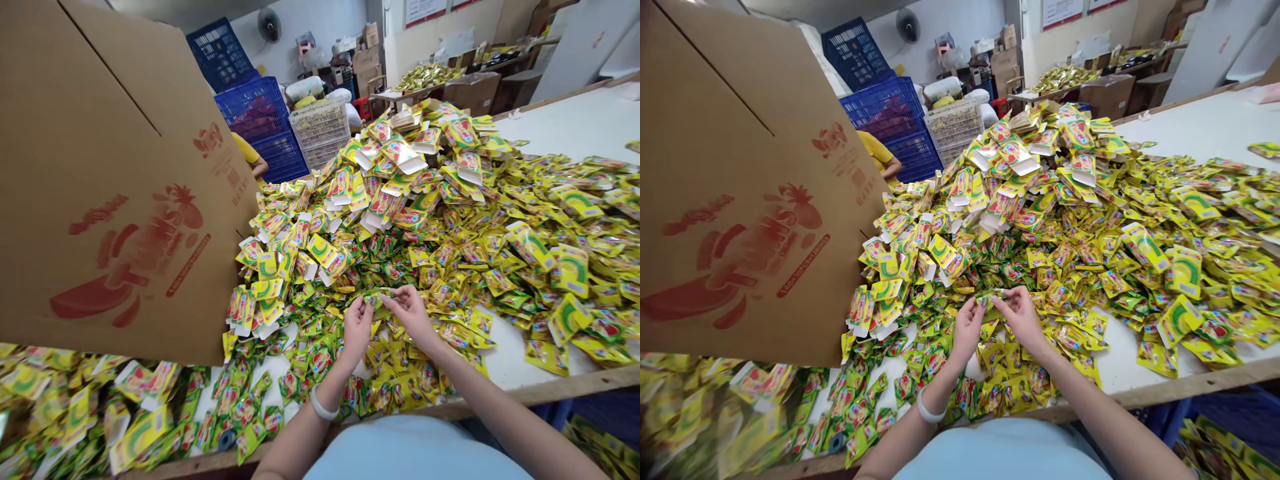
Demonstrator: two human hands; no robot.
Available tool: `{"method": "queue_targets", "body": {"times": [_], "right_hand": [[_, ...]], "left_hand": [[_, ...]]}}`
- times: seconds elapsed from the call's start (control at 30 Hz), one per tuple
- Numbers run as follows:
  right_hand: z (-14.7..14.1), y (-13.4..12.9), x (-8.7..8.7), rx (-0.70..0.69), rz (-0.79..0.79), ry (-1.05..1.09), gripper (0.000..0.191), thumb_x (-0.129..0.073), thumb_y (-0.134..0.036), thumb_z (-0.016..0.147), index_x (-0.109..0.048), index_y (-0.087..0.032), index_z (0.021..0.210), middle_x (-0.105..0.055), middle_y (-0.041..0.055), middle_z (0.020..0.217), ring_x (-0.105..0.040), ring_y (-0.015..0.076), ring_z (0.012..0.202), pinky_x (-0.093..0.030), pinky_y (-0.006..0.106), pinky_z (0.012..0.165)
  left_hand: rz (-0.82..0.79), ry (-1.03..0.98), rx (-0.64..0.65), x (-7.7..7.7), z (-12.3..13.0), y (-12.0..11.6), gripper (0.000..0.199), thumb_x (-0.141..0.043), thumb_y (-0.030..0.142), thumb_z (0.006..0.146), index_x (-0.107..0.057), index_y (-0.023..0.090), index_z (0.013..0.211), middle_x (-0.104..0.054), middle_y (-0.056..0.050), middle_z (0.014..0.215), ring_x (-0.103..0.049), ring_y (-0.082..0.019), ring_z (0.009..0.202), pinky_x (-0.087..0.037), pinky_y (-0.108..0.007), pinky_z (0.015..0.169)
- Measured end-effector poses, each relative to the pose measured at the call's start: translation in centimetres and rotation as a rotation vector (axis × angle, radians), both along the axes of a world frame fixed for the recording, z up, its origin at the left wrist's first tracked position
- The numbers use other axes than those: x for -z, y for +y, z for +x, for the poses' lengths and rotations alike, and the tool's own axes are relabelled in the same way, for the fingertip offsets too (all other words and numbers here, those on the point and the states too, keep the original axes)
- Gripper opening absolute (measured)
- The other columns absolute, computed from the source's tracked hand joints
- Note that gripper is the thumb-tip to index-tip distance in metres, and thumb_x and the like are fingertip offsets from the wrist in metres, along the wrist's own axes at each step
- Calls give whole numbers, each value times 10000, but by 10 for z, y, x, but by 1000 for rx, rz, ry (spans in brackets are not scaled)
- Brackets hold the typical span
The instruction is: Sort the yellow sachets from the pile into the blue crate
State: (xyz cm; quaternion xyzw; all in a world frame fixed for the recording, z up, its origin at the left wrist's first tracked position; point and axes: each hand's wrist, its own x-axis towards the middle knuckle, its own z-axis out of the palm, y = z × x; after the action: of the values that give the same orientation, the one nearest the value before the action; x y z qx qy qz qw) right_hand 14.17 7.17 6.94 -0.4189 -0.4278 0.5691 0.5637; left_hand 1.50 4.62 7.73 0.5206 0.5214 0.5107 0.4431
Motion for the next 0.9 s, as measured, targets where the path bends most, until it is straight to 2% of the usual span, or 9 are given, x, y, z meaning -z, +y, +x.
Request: {"method": "queue_targets", "body": {"times": [0.07,0.17,0.3,0.4,0.5,0.6,0.67,0.77,0.9], "right_hand": [[7,-3,-3,-139,-89,99,514,-773,-613,688,-602,-207,953,-667,11,827,-666,170,732,-581,339,673],[28,-3,-9,-293,-202,189,452,-828,-518,669,-600,-188,879,-619,-29,710,-670,152,693,-599,289,610],[51,-4,-12,-239,-245,163,486,-841,-518,658,-538,-207,875,-611,-57,709,-648,135,512,-509,217,373],[56,-6,-12,-219,-246,164,547,-832,-568,649,-487,-225,899,-636,-58,729,-620,139,406,-429,210,284],[60,-8,-17,-188,-222,161,562,-849,-566,624,-494,-216,886,-640,-53,718,-622,136,409,-477,227,325],[68,-9,-36,-154,-162,154,504,-847,-531,655,-507,-206,835,-621,-54,672,-619,128,422,-492,226,364],[70,-10,-54,-133,-64,144,435,-822,-500,712,-520,-203,811,-607,-51,644,-590,109,415,-478,219,374],[61,-10,-79,-135,142,94,317,-748,-463,814,-567,-207,858,-601,-43,662,-511,77,390,-423,210,358],[43,-9,-88,-215,493,-204,160,-631,-360,923,-635,-210,978,-632,36,899,-593,111,613,-494,235,510]], "left_hand": [[87,142,63,-7,-2,2,380,-515,507,946,-675,163,920,-644,-68,837,-621,-196,810,-547,-324,756],[316,536,148,-31,-30,27,325,-438,344,990,-696,196,1122,-623,-123,1145,-577,-248,1130,-477,-417,1003],[402,1200,27,-75,-92,93,580,-466,77,875,-479,209,1439,-380,-145,1539,-242,-321,1482,-221,-542,1198],[337,1379,167,-94,-124,137,680,-562,24,748,-501,181,1407,-237,-145,1630,-39,-370,1533,-34,-618,1210],[387,1058,250,-94,-129,150,424,-610,112,770,-622,153,1192,-438,-163,1519,-152,-361,1516,-39,-615,1210],[452,565,176,-80,-108,125,227,-558,297,895,-601,144,1058,-620,-176,1242,-472,-338,1323,-317,-570,1130],[423,433,206,-68,-83,93,320,-498,421,941,-547,142,1089,-656,-138,1030,-641,-271,1018,-517,-460,916],[276,246,422,-57,-42,41,567,-626,530,862,-453,161,1256,-632,-23,782,-625,-167,651,-542,-307,638],[35,-125,515,-58,-11,1,809,-808,437,722,-380,220,1373,-638,-55,1013,-638,-181,831,-533,-309,763]]}}
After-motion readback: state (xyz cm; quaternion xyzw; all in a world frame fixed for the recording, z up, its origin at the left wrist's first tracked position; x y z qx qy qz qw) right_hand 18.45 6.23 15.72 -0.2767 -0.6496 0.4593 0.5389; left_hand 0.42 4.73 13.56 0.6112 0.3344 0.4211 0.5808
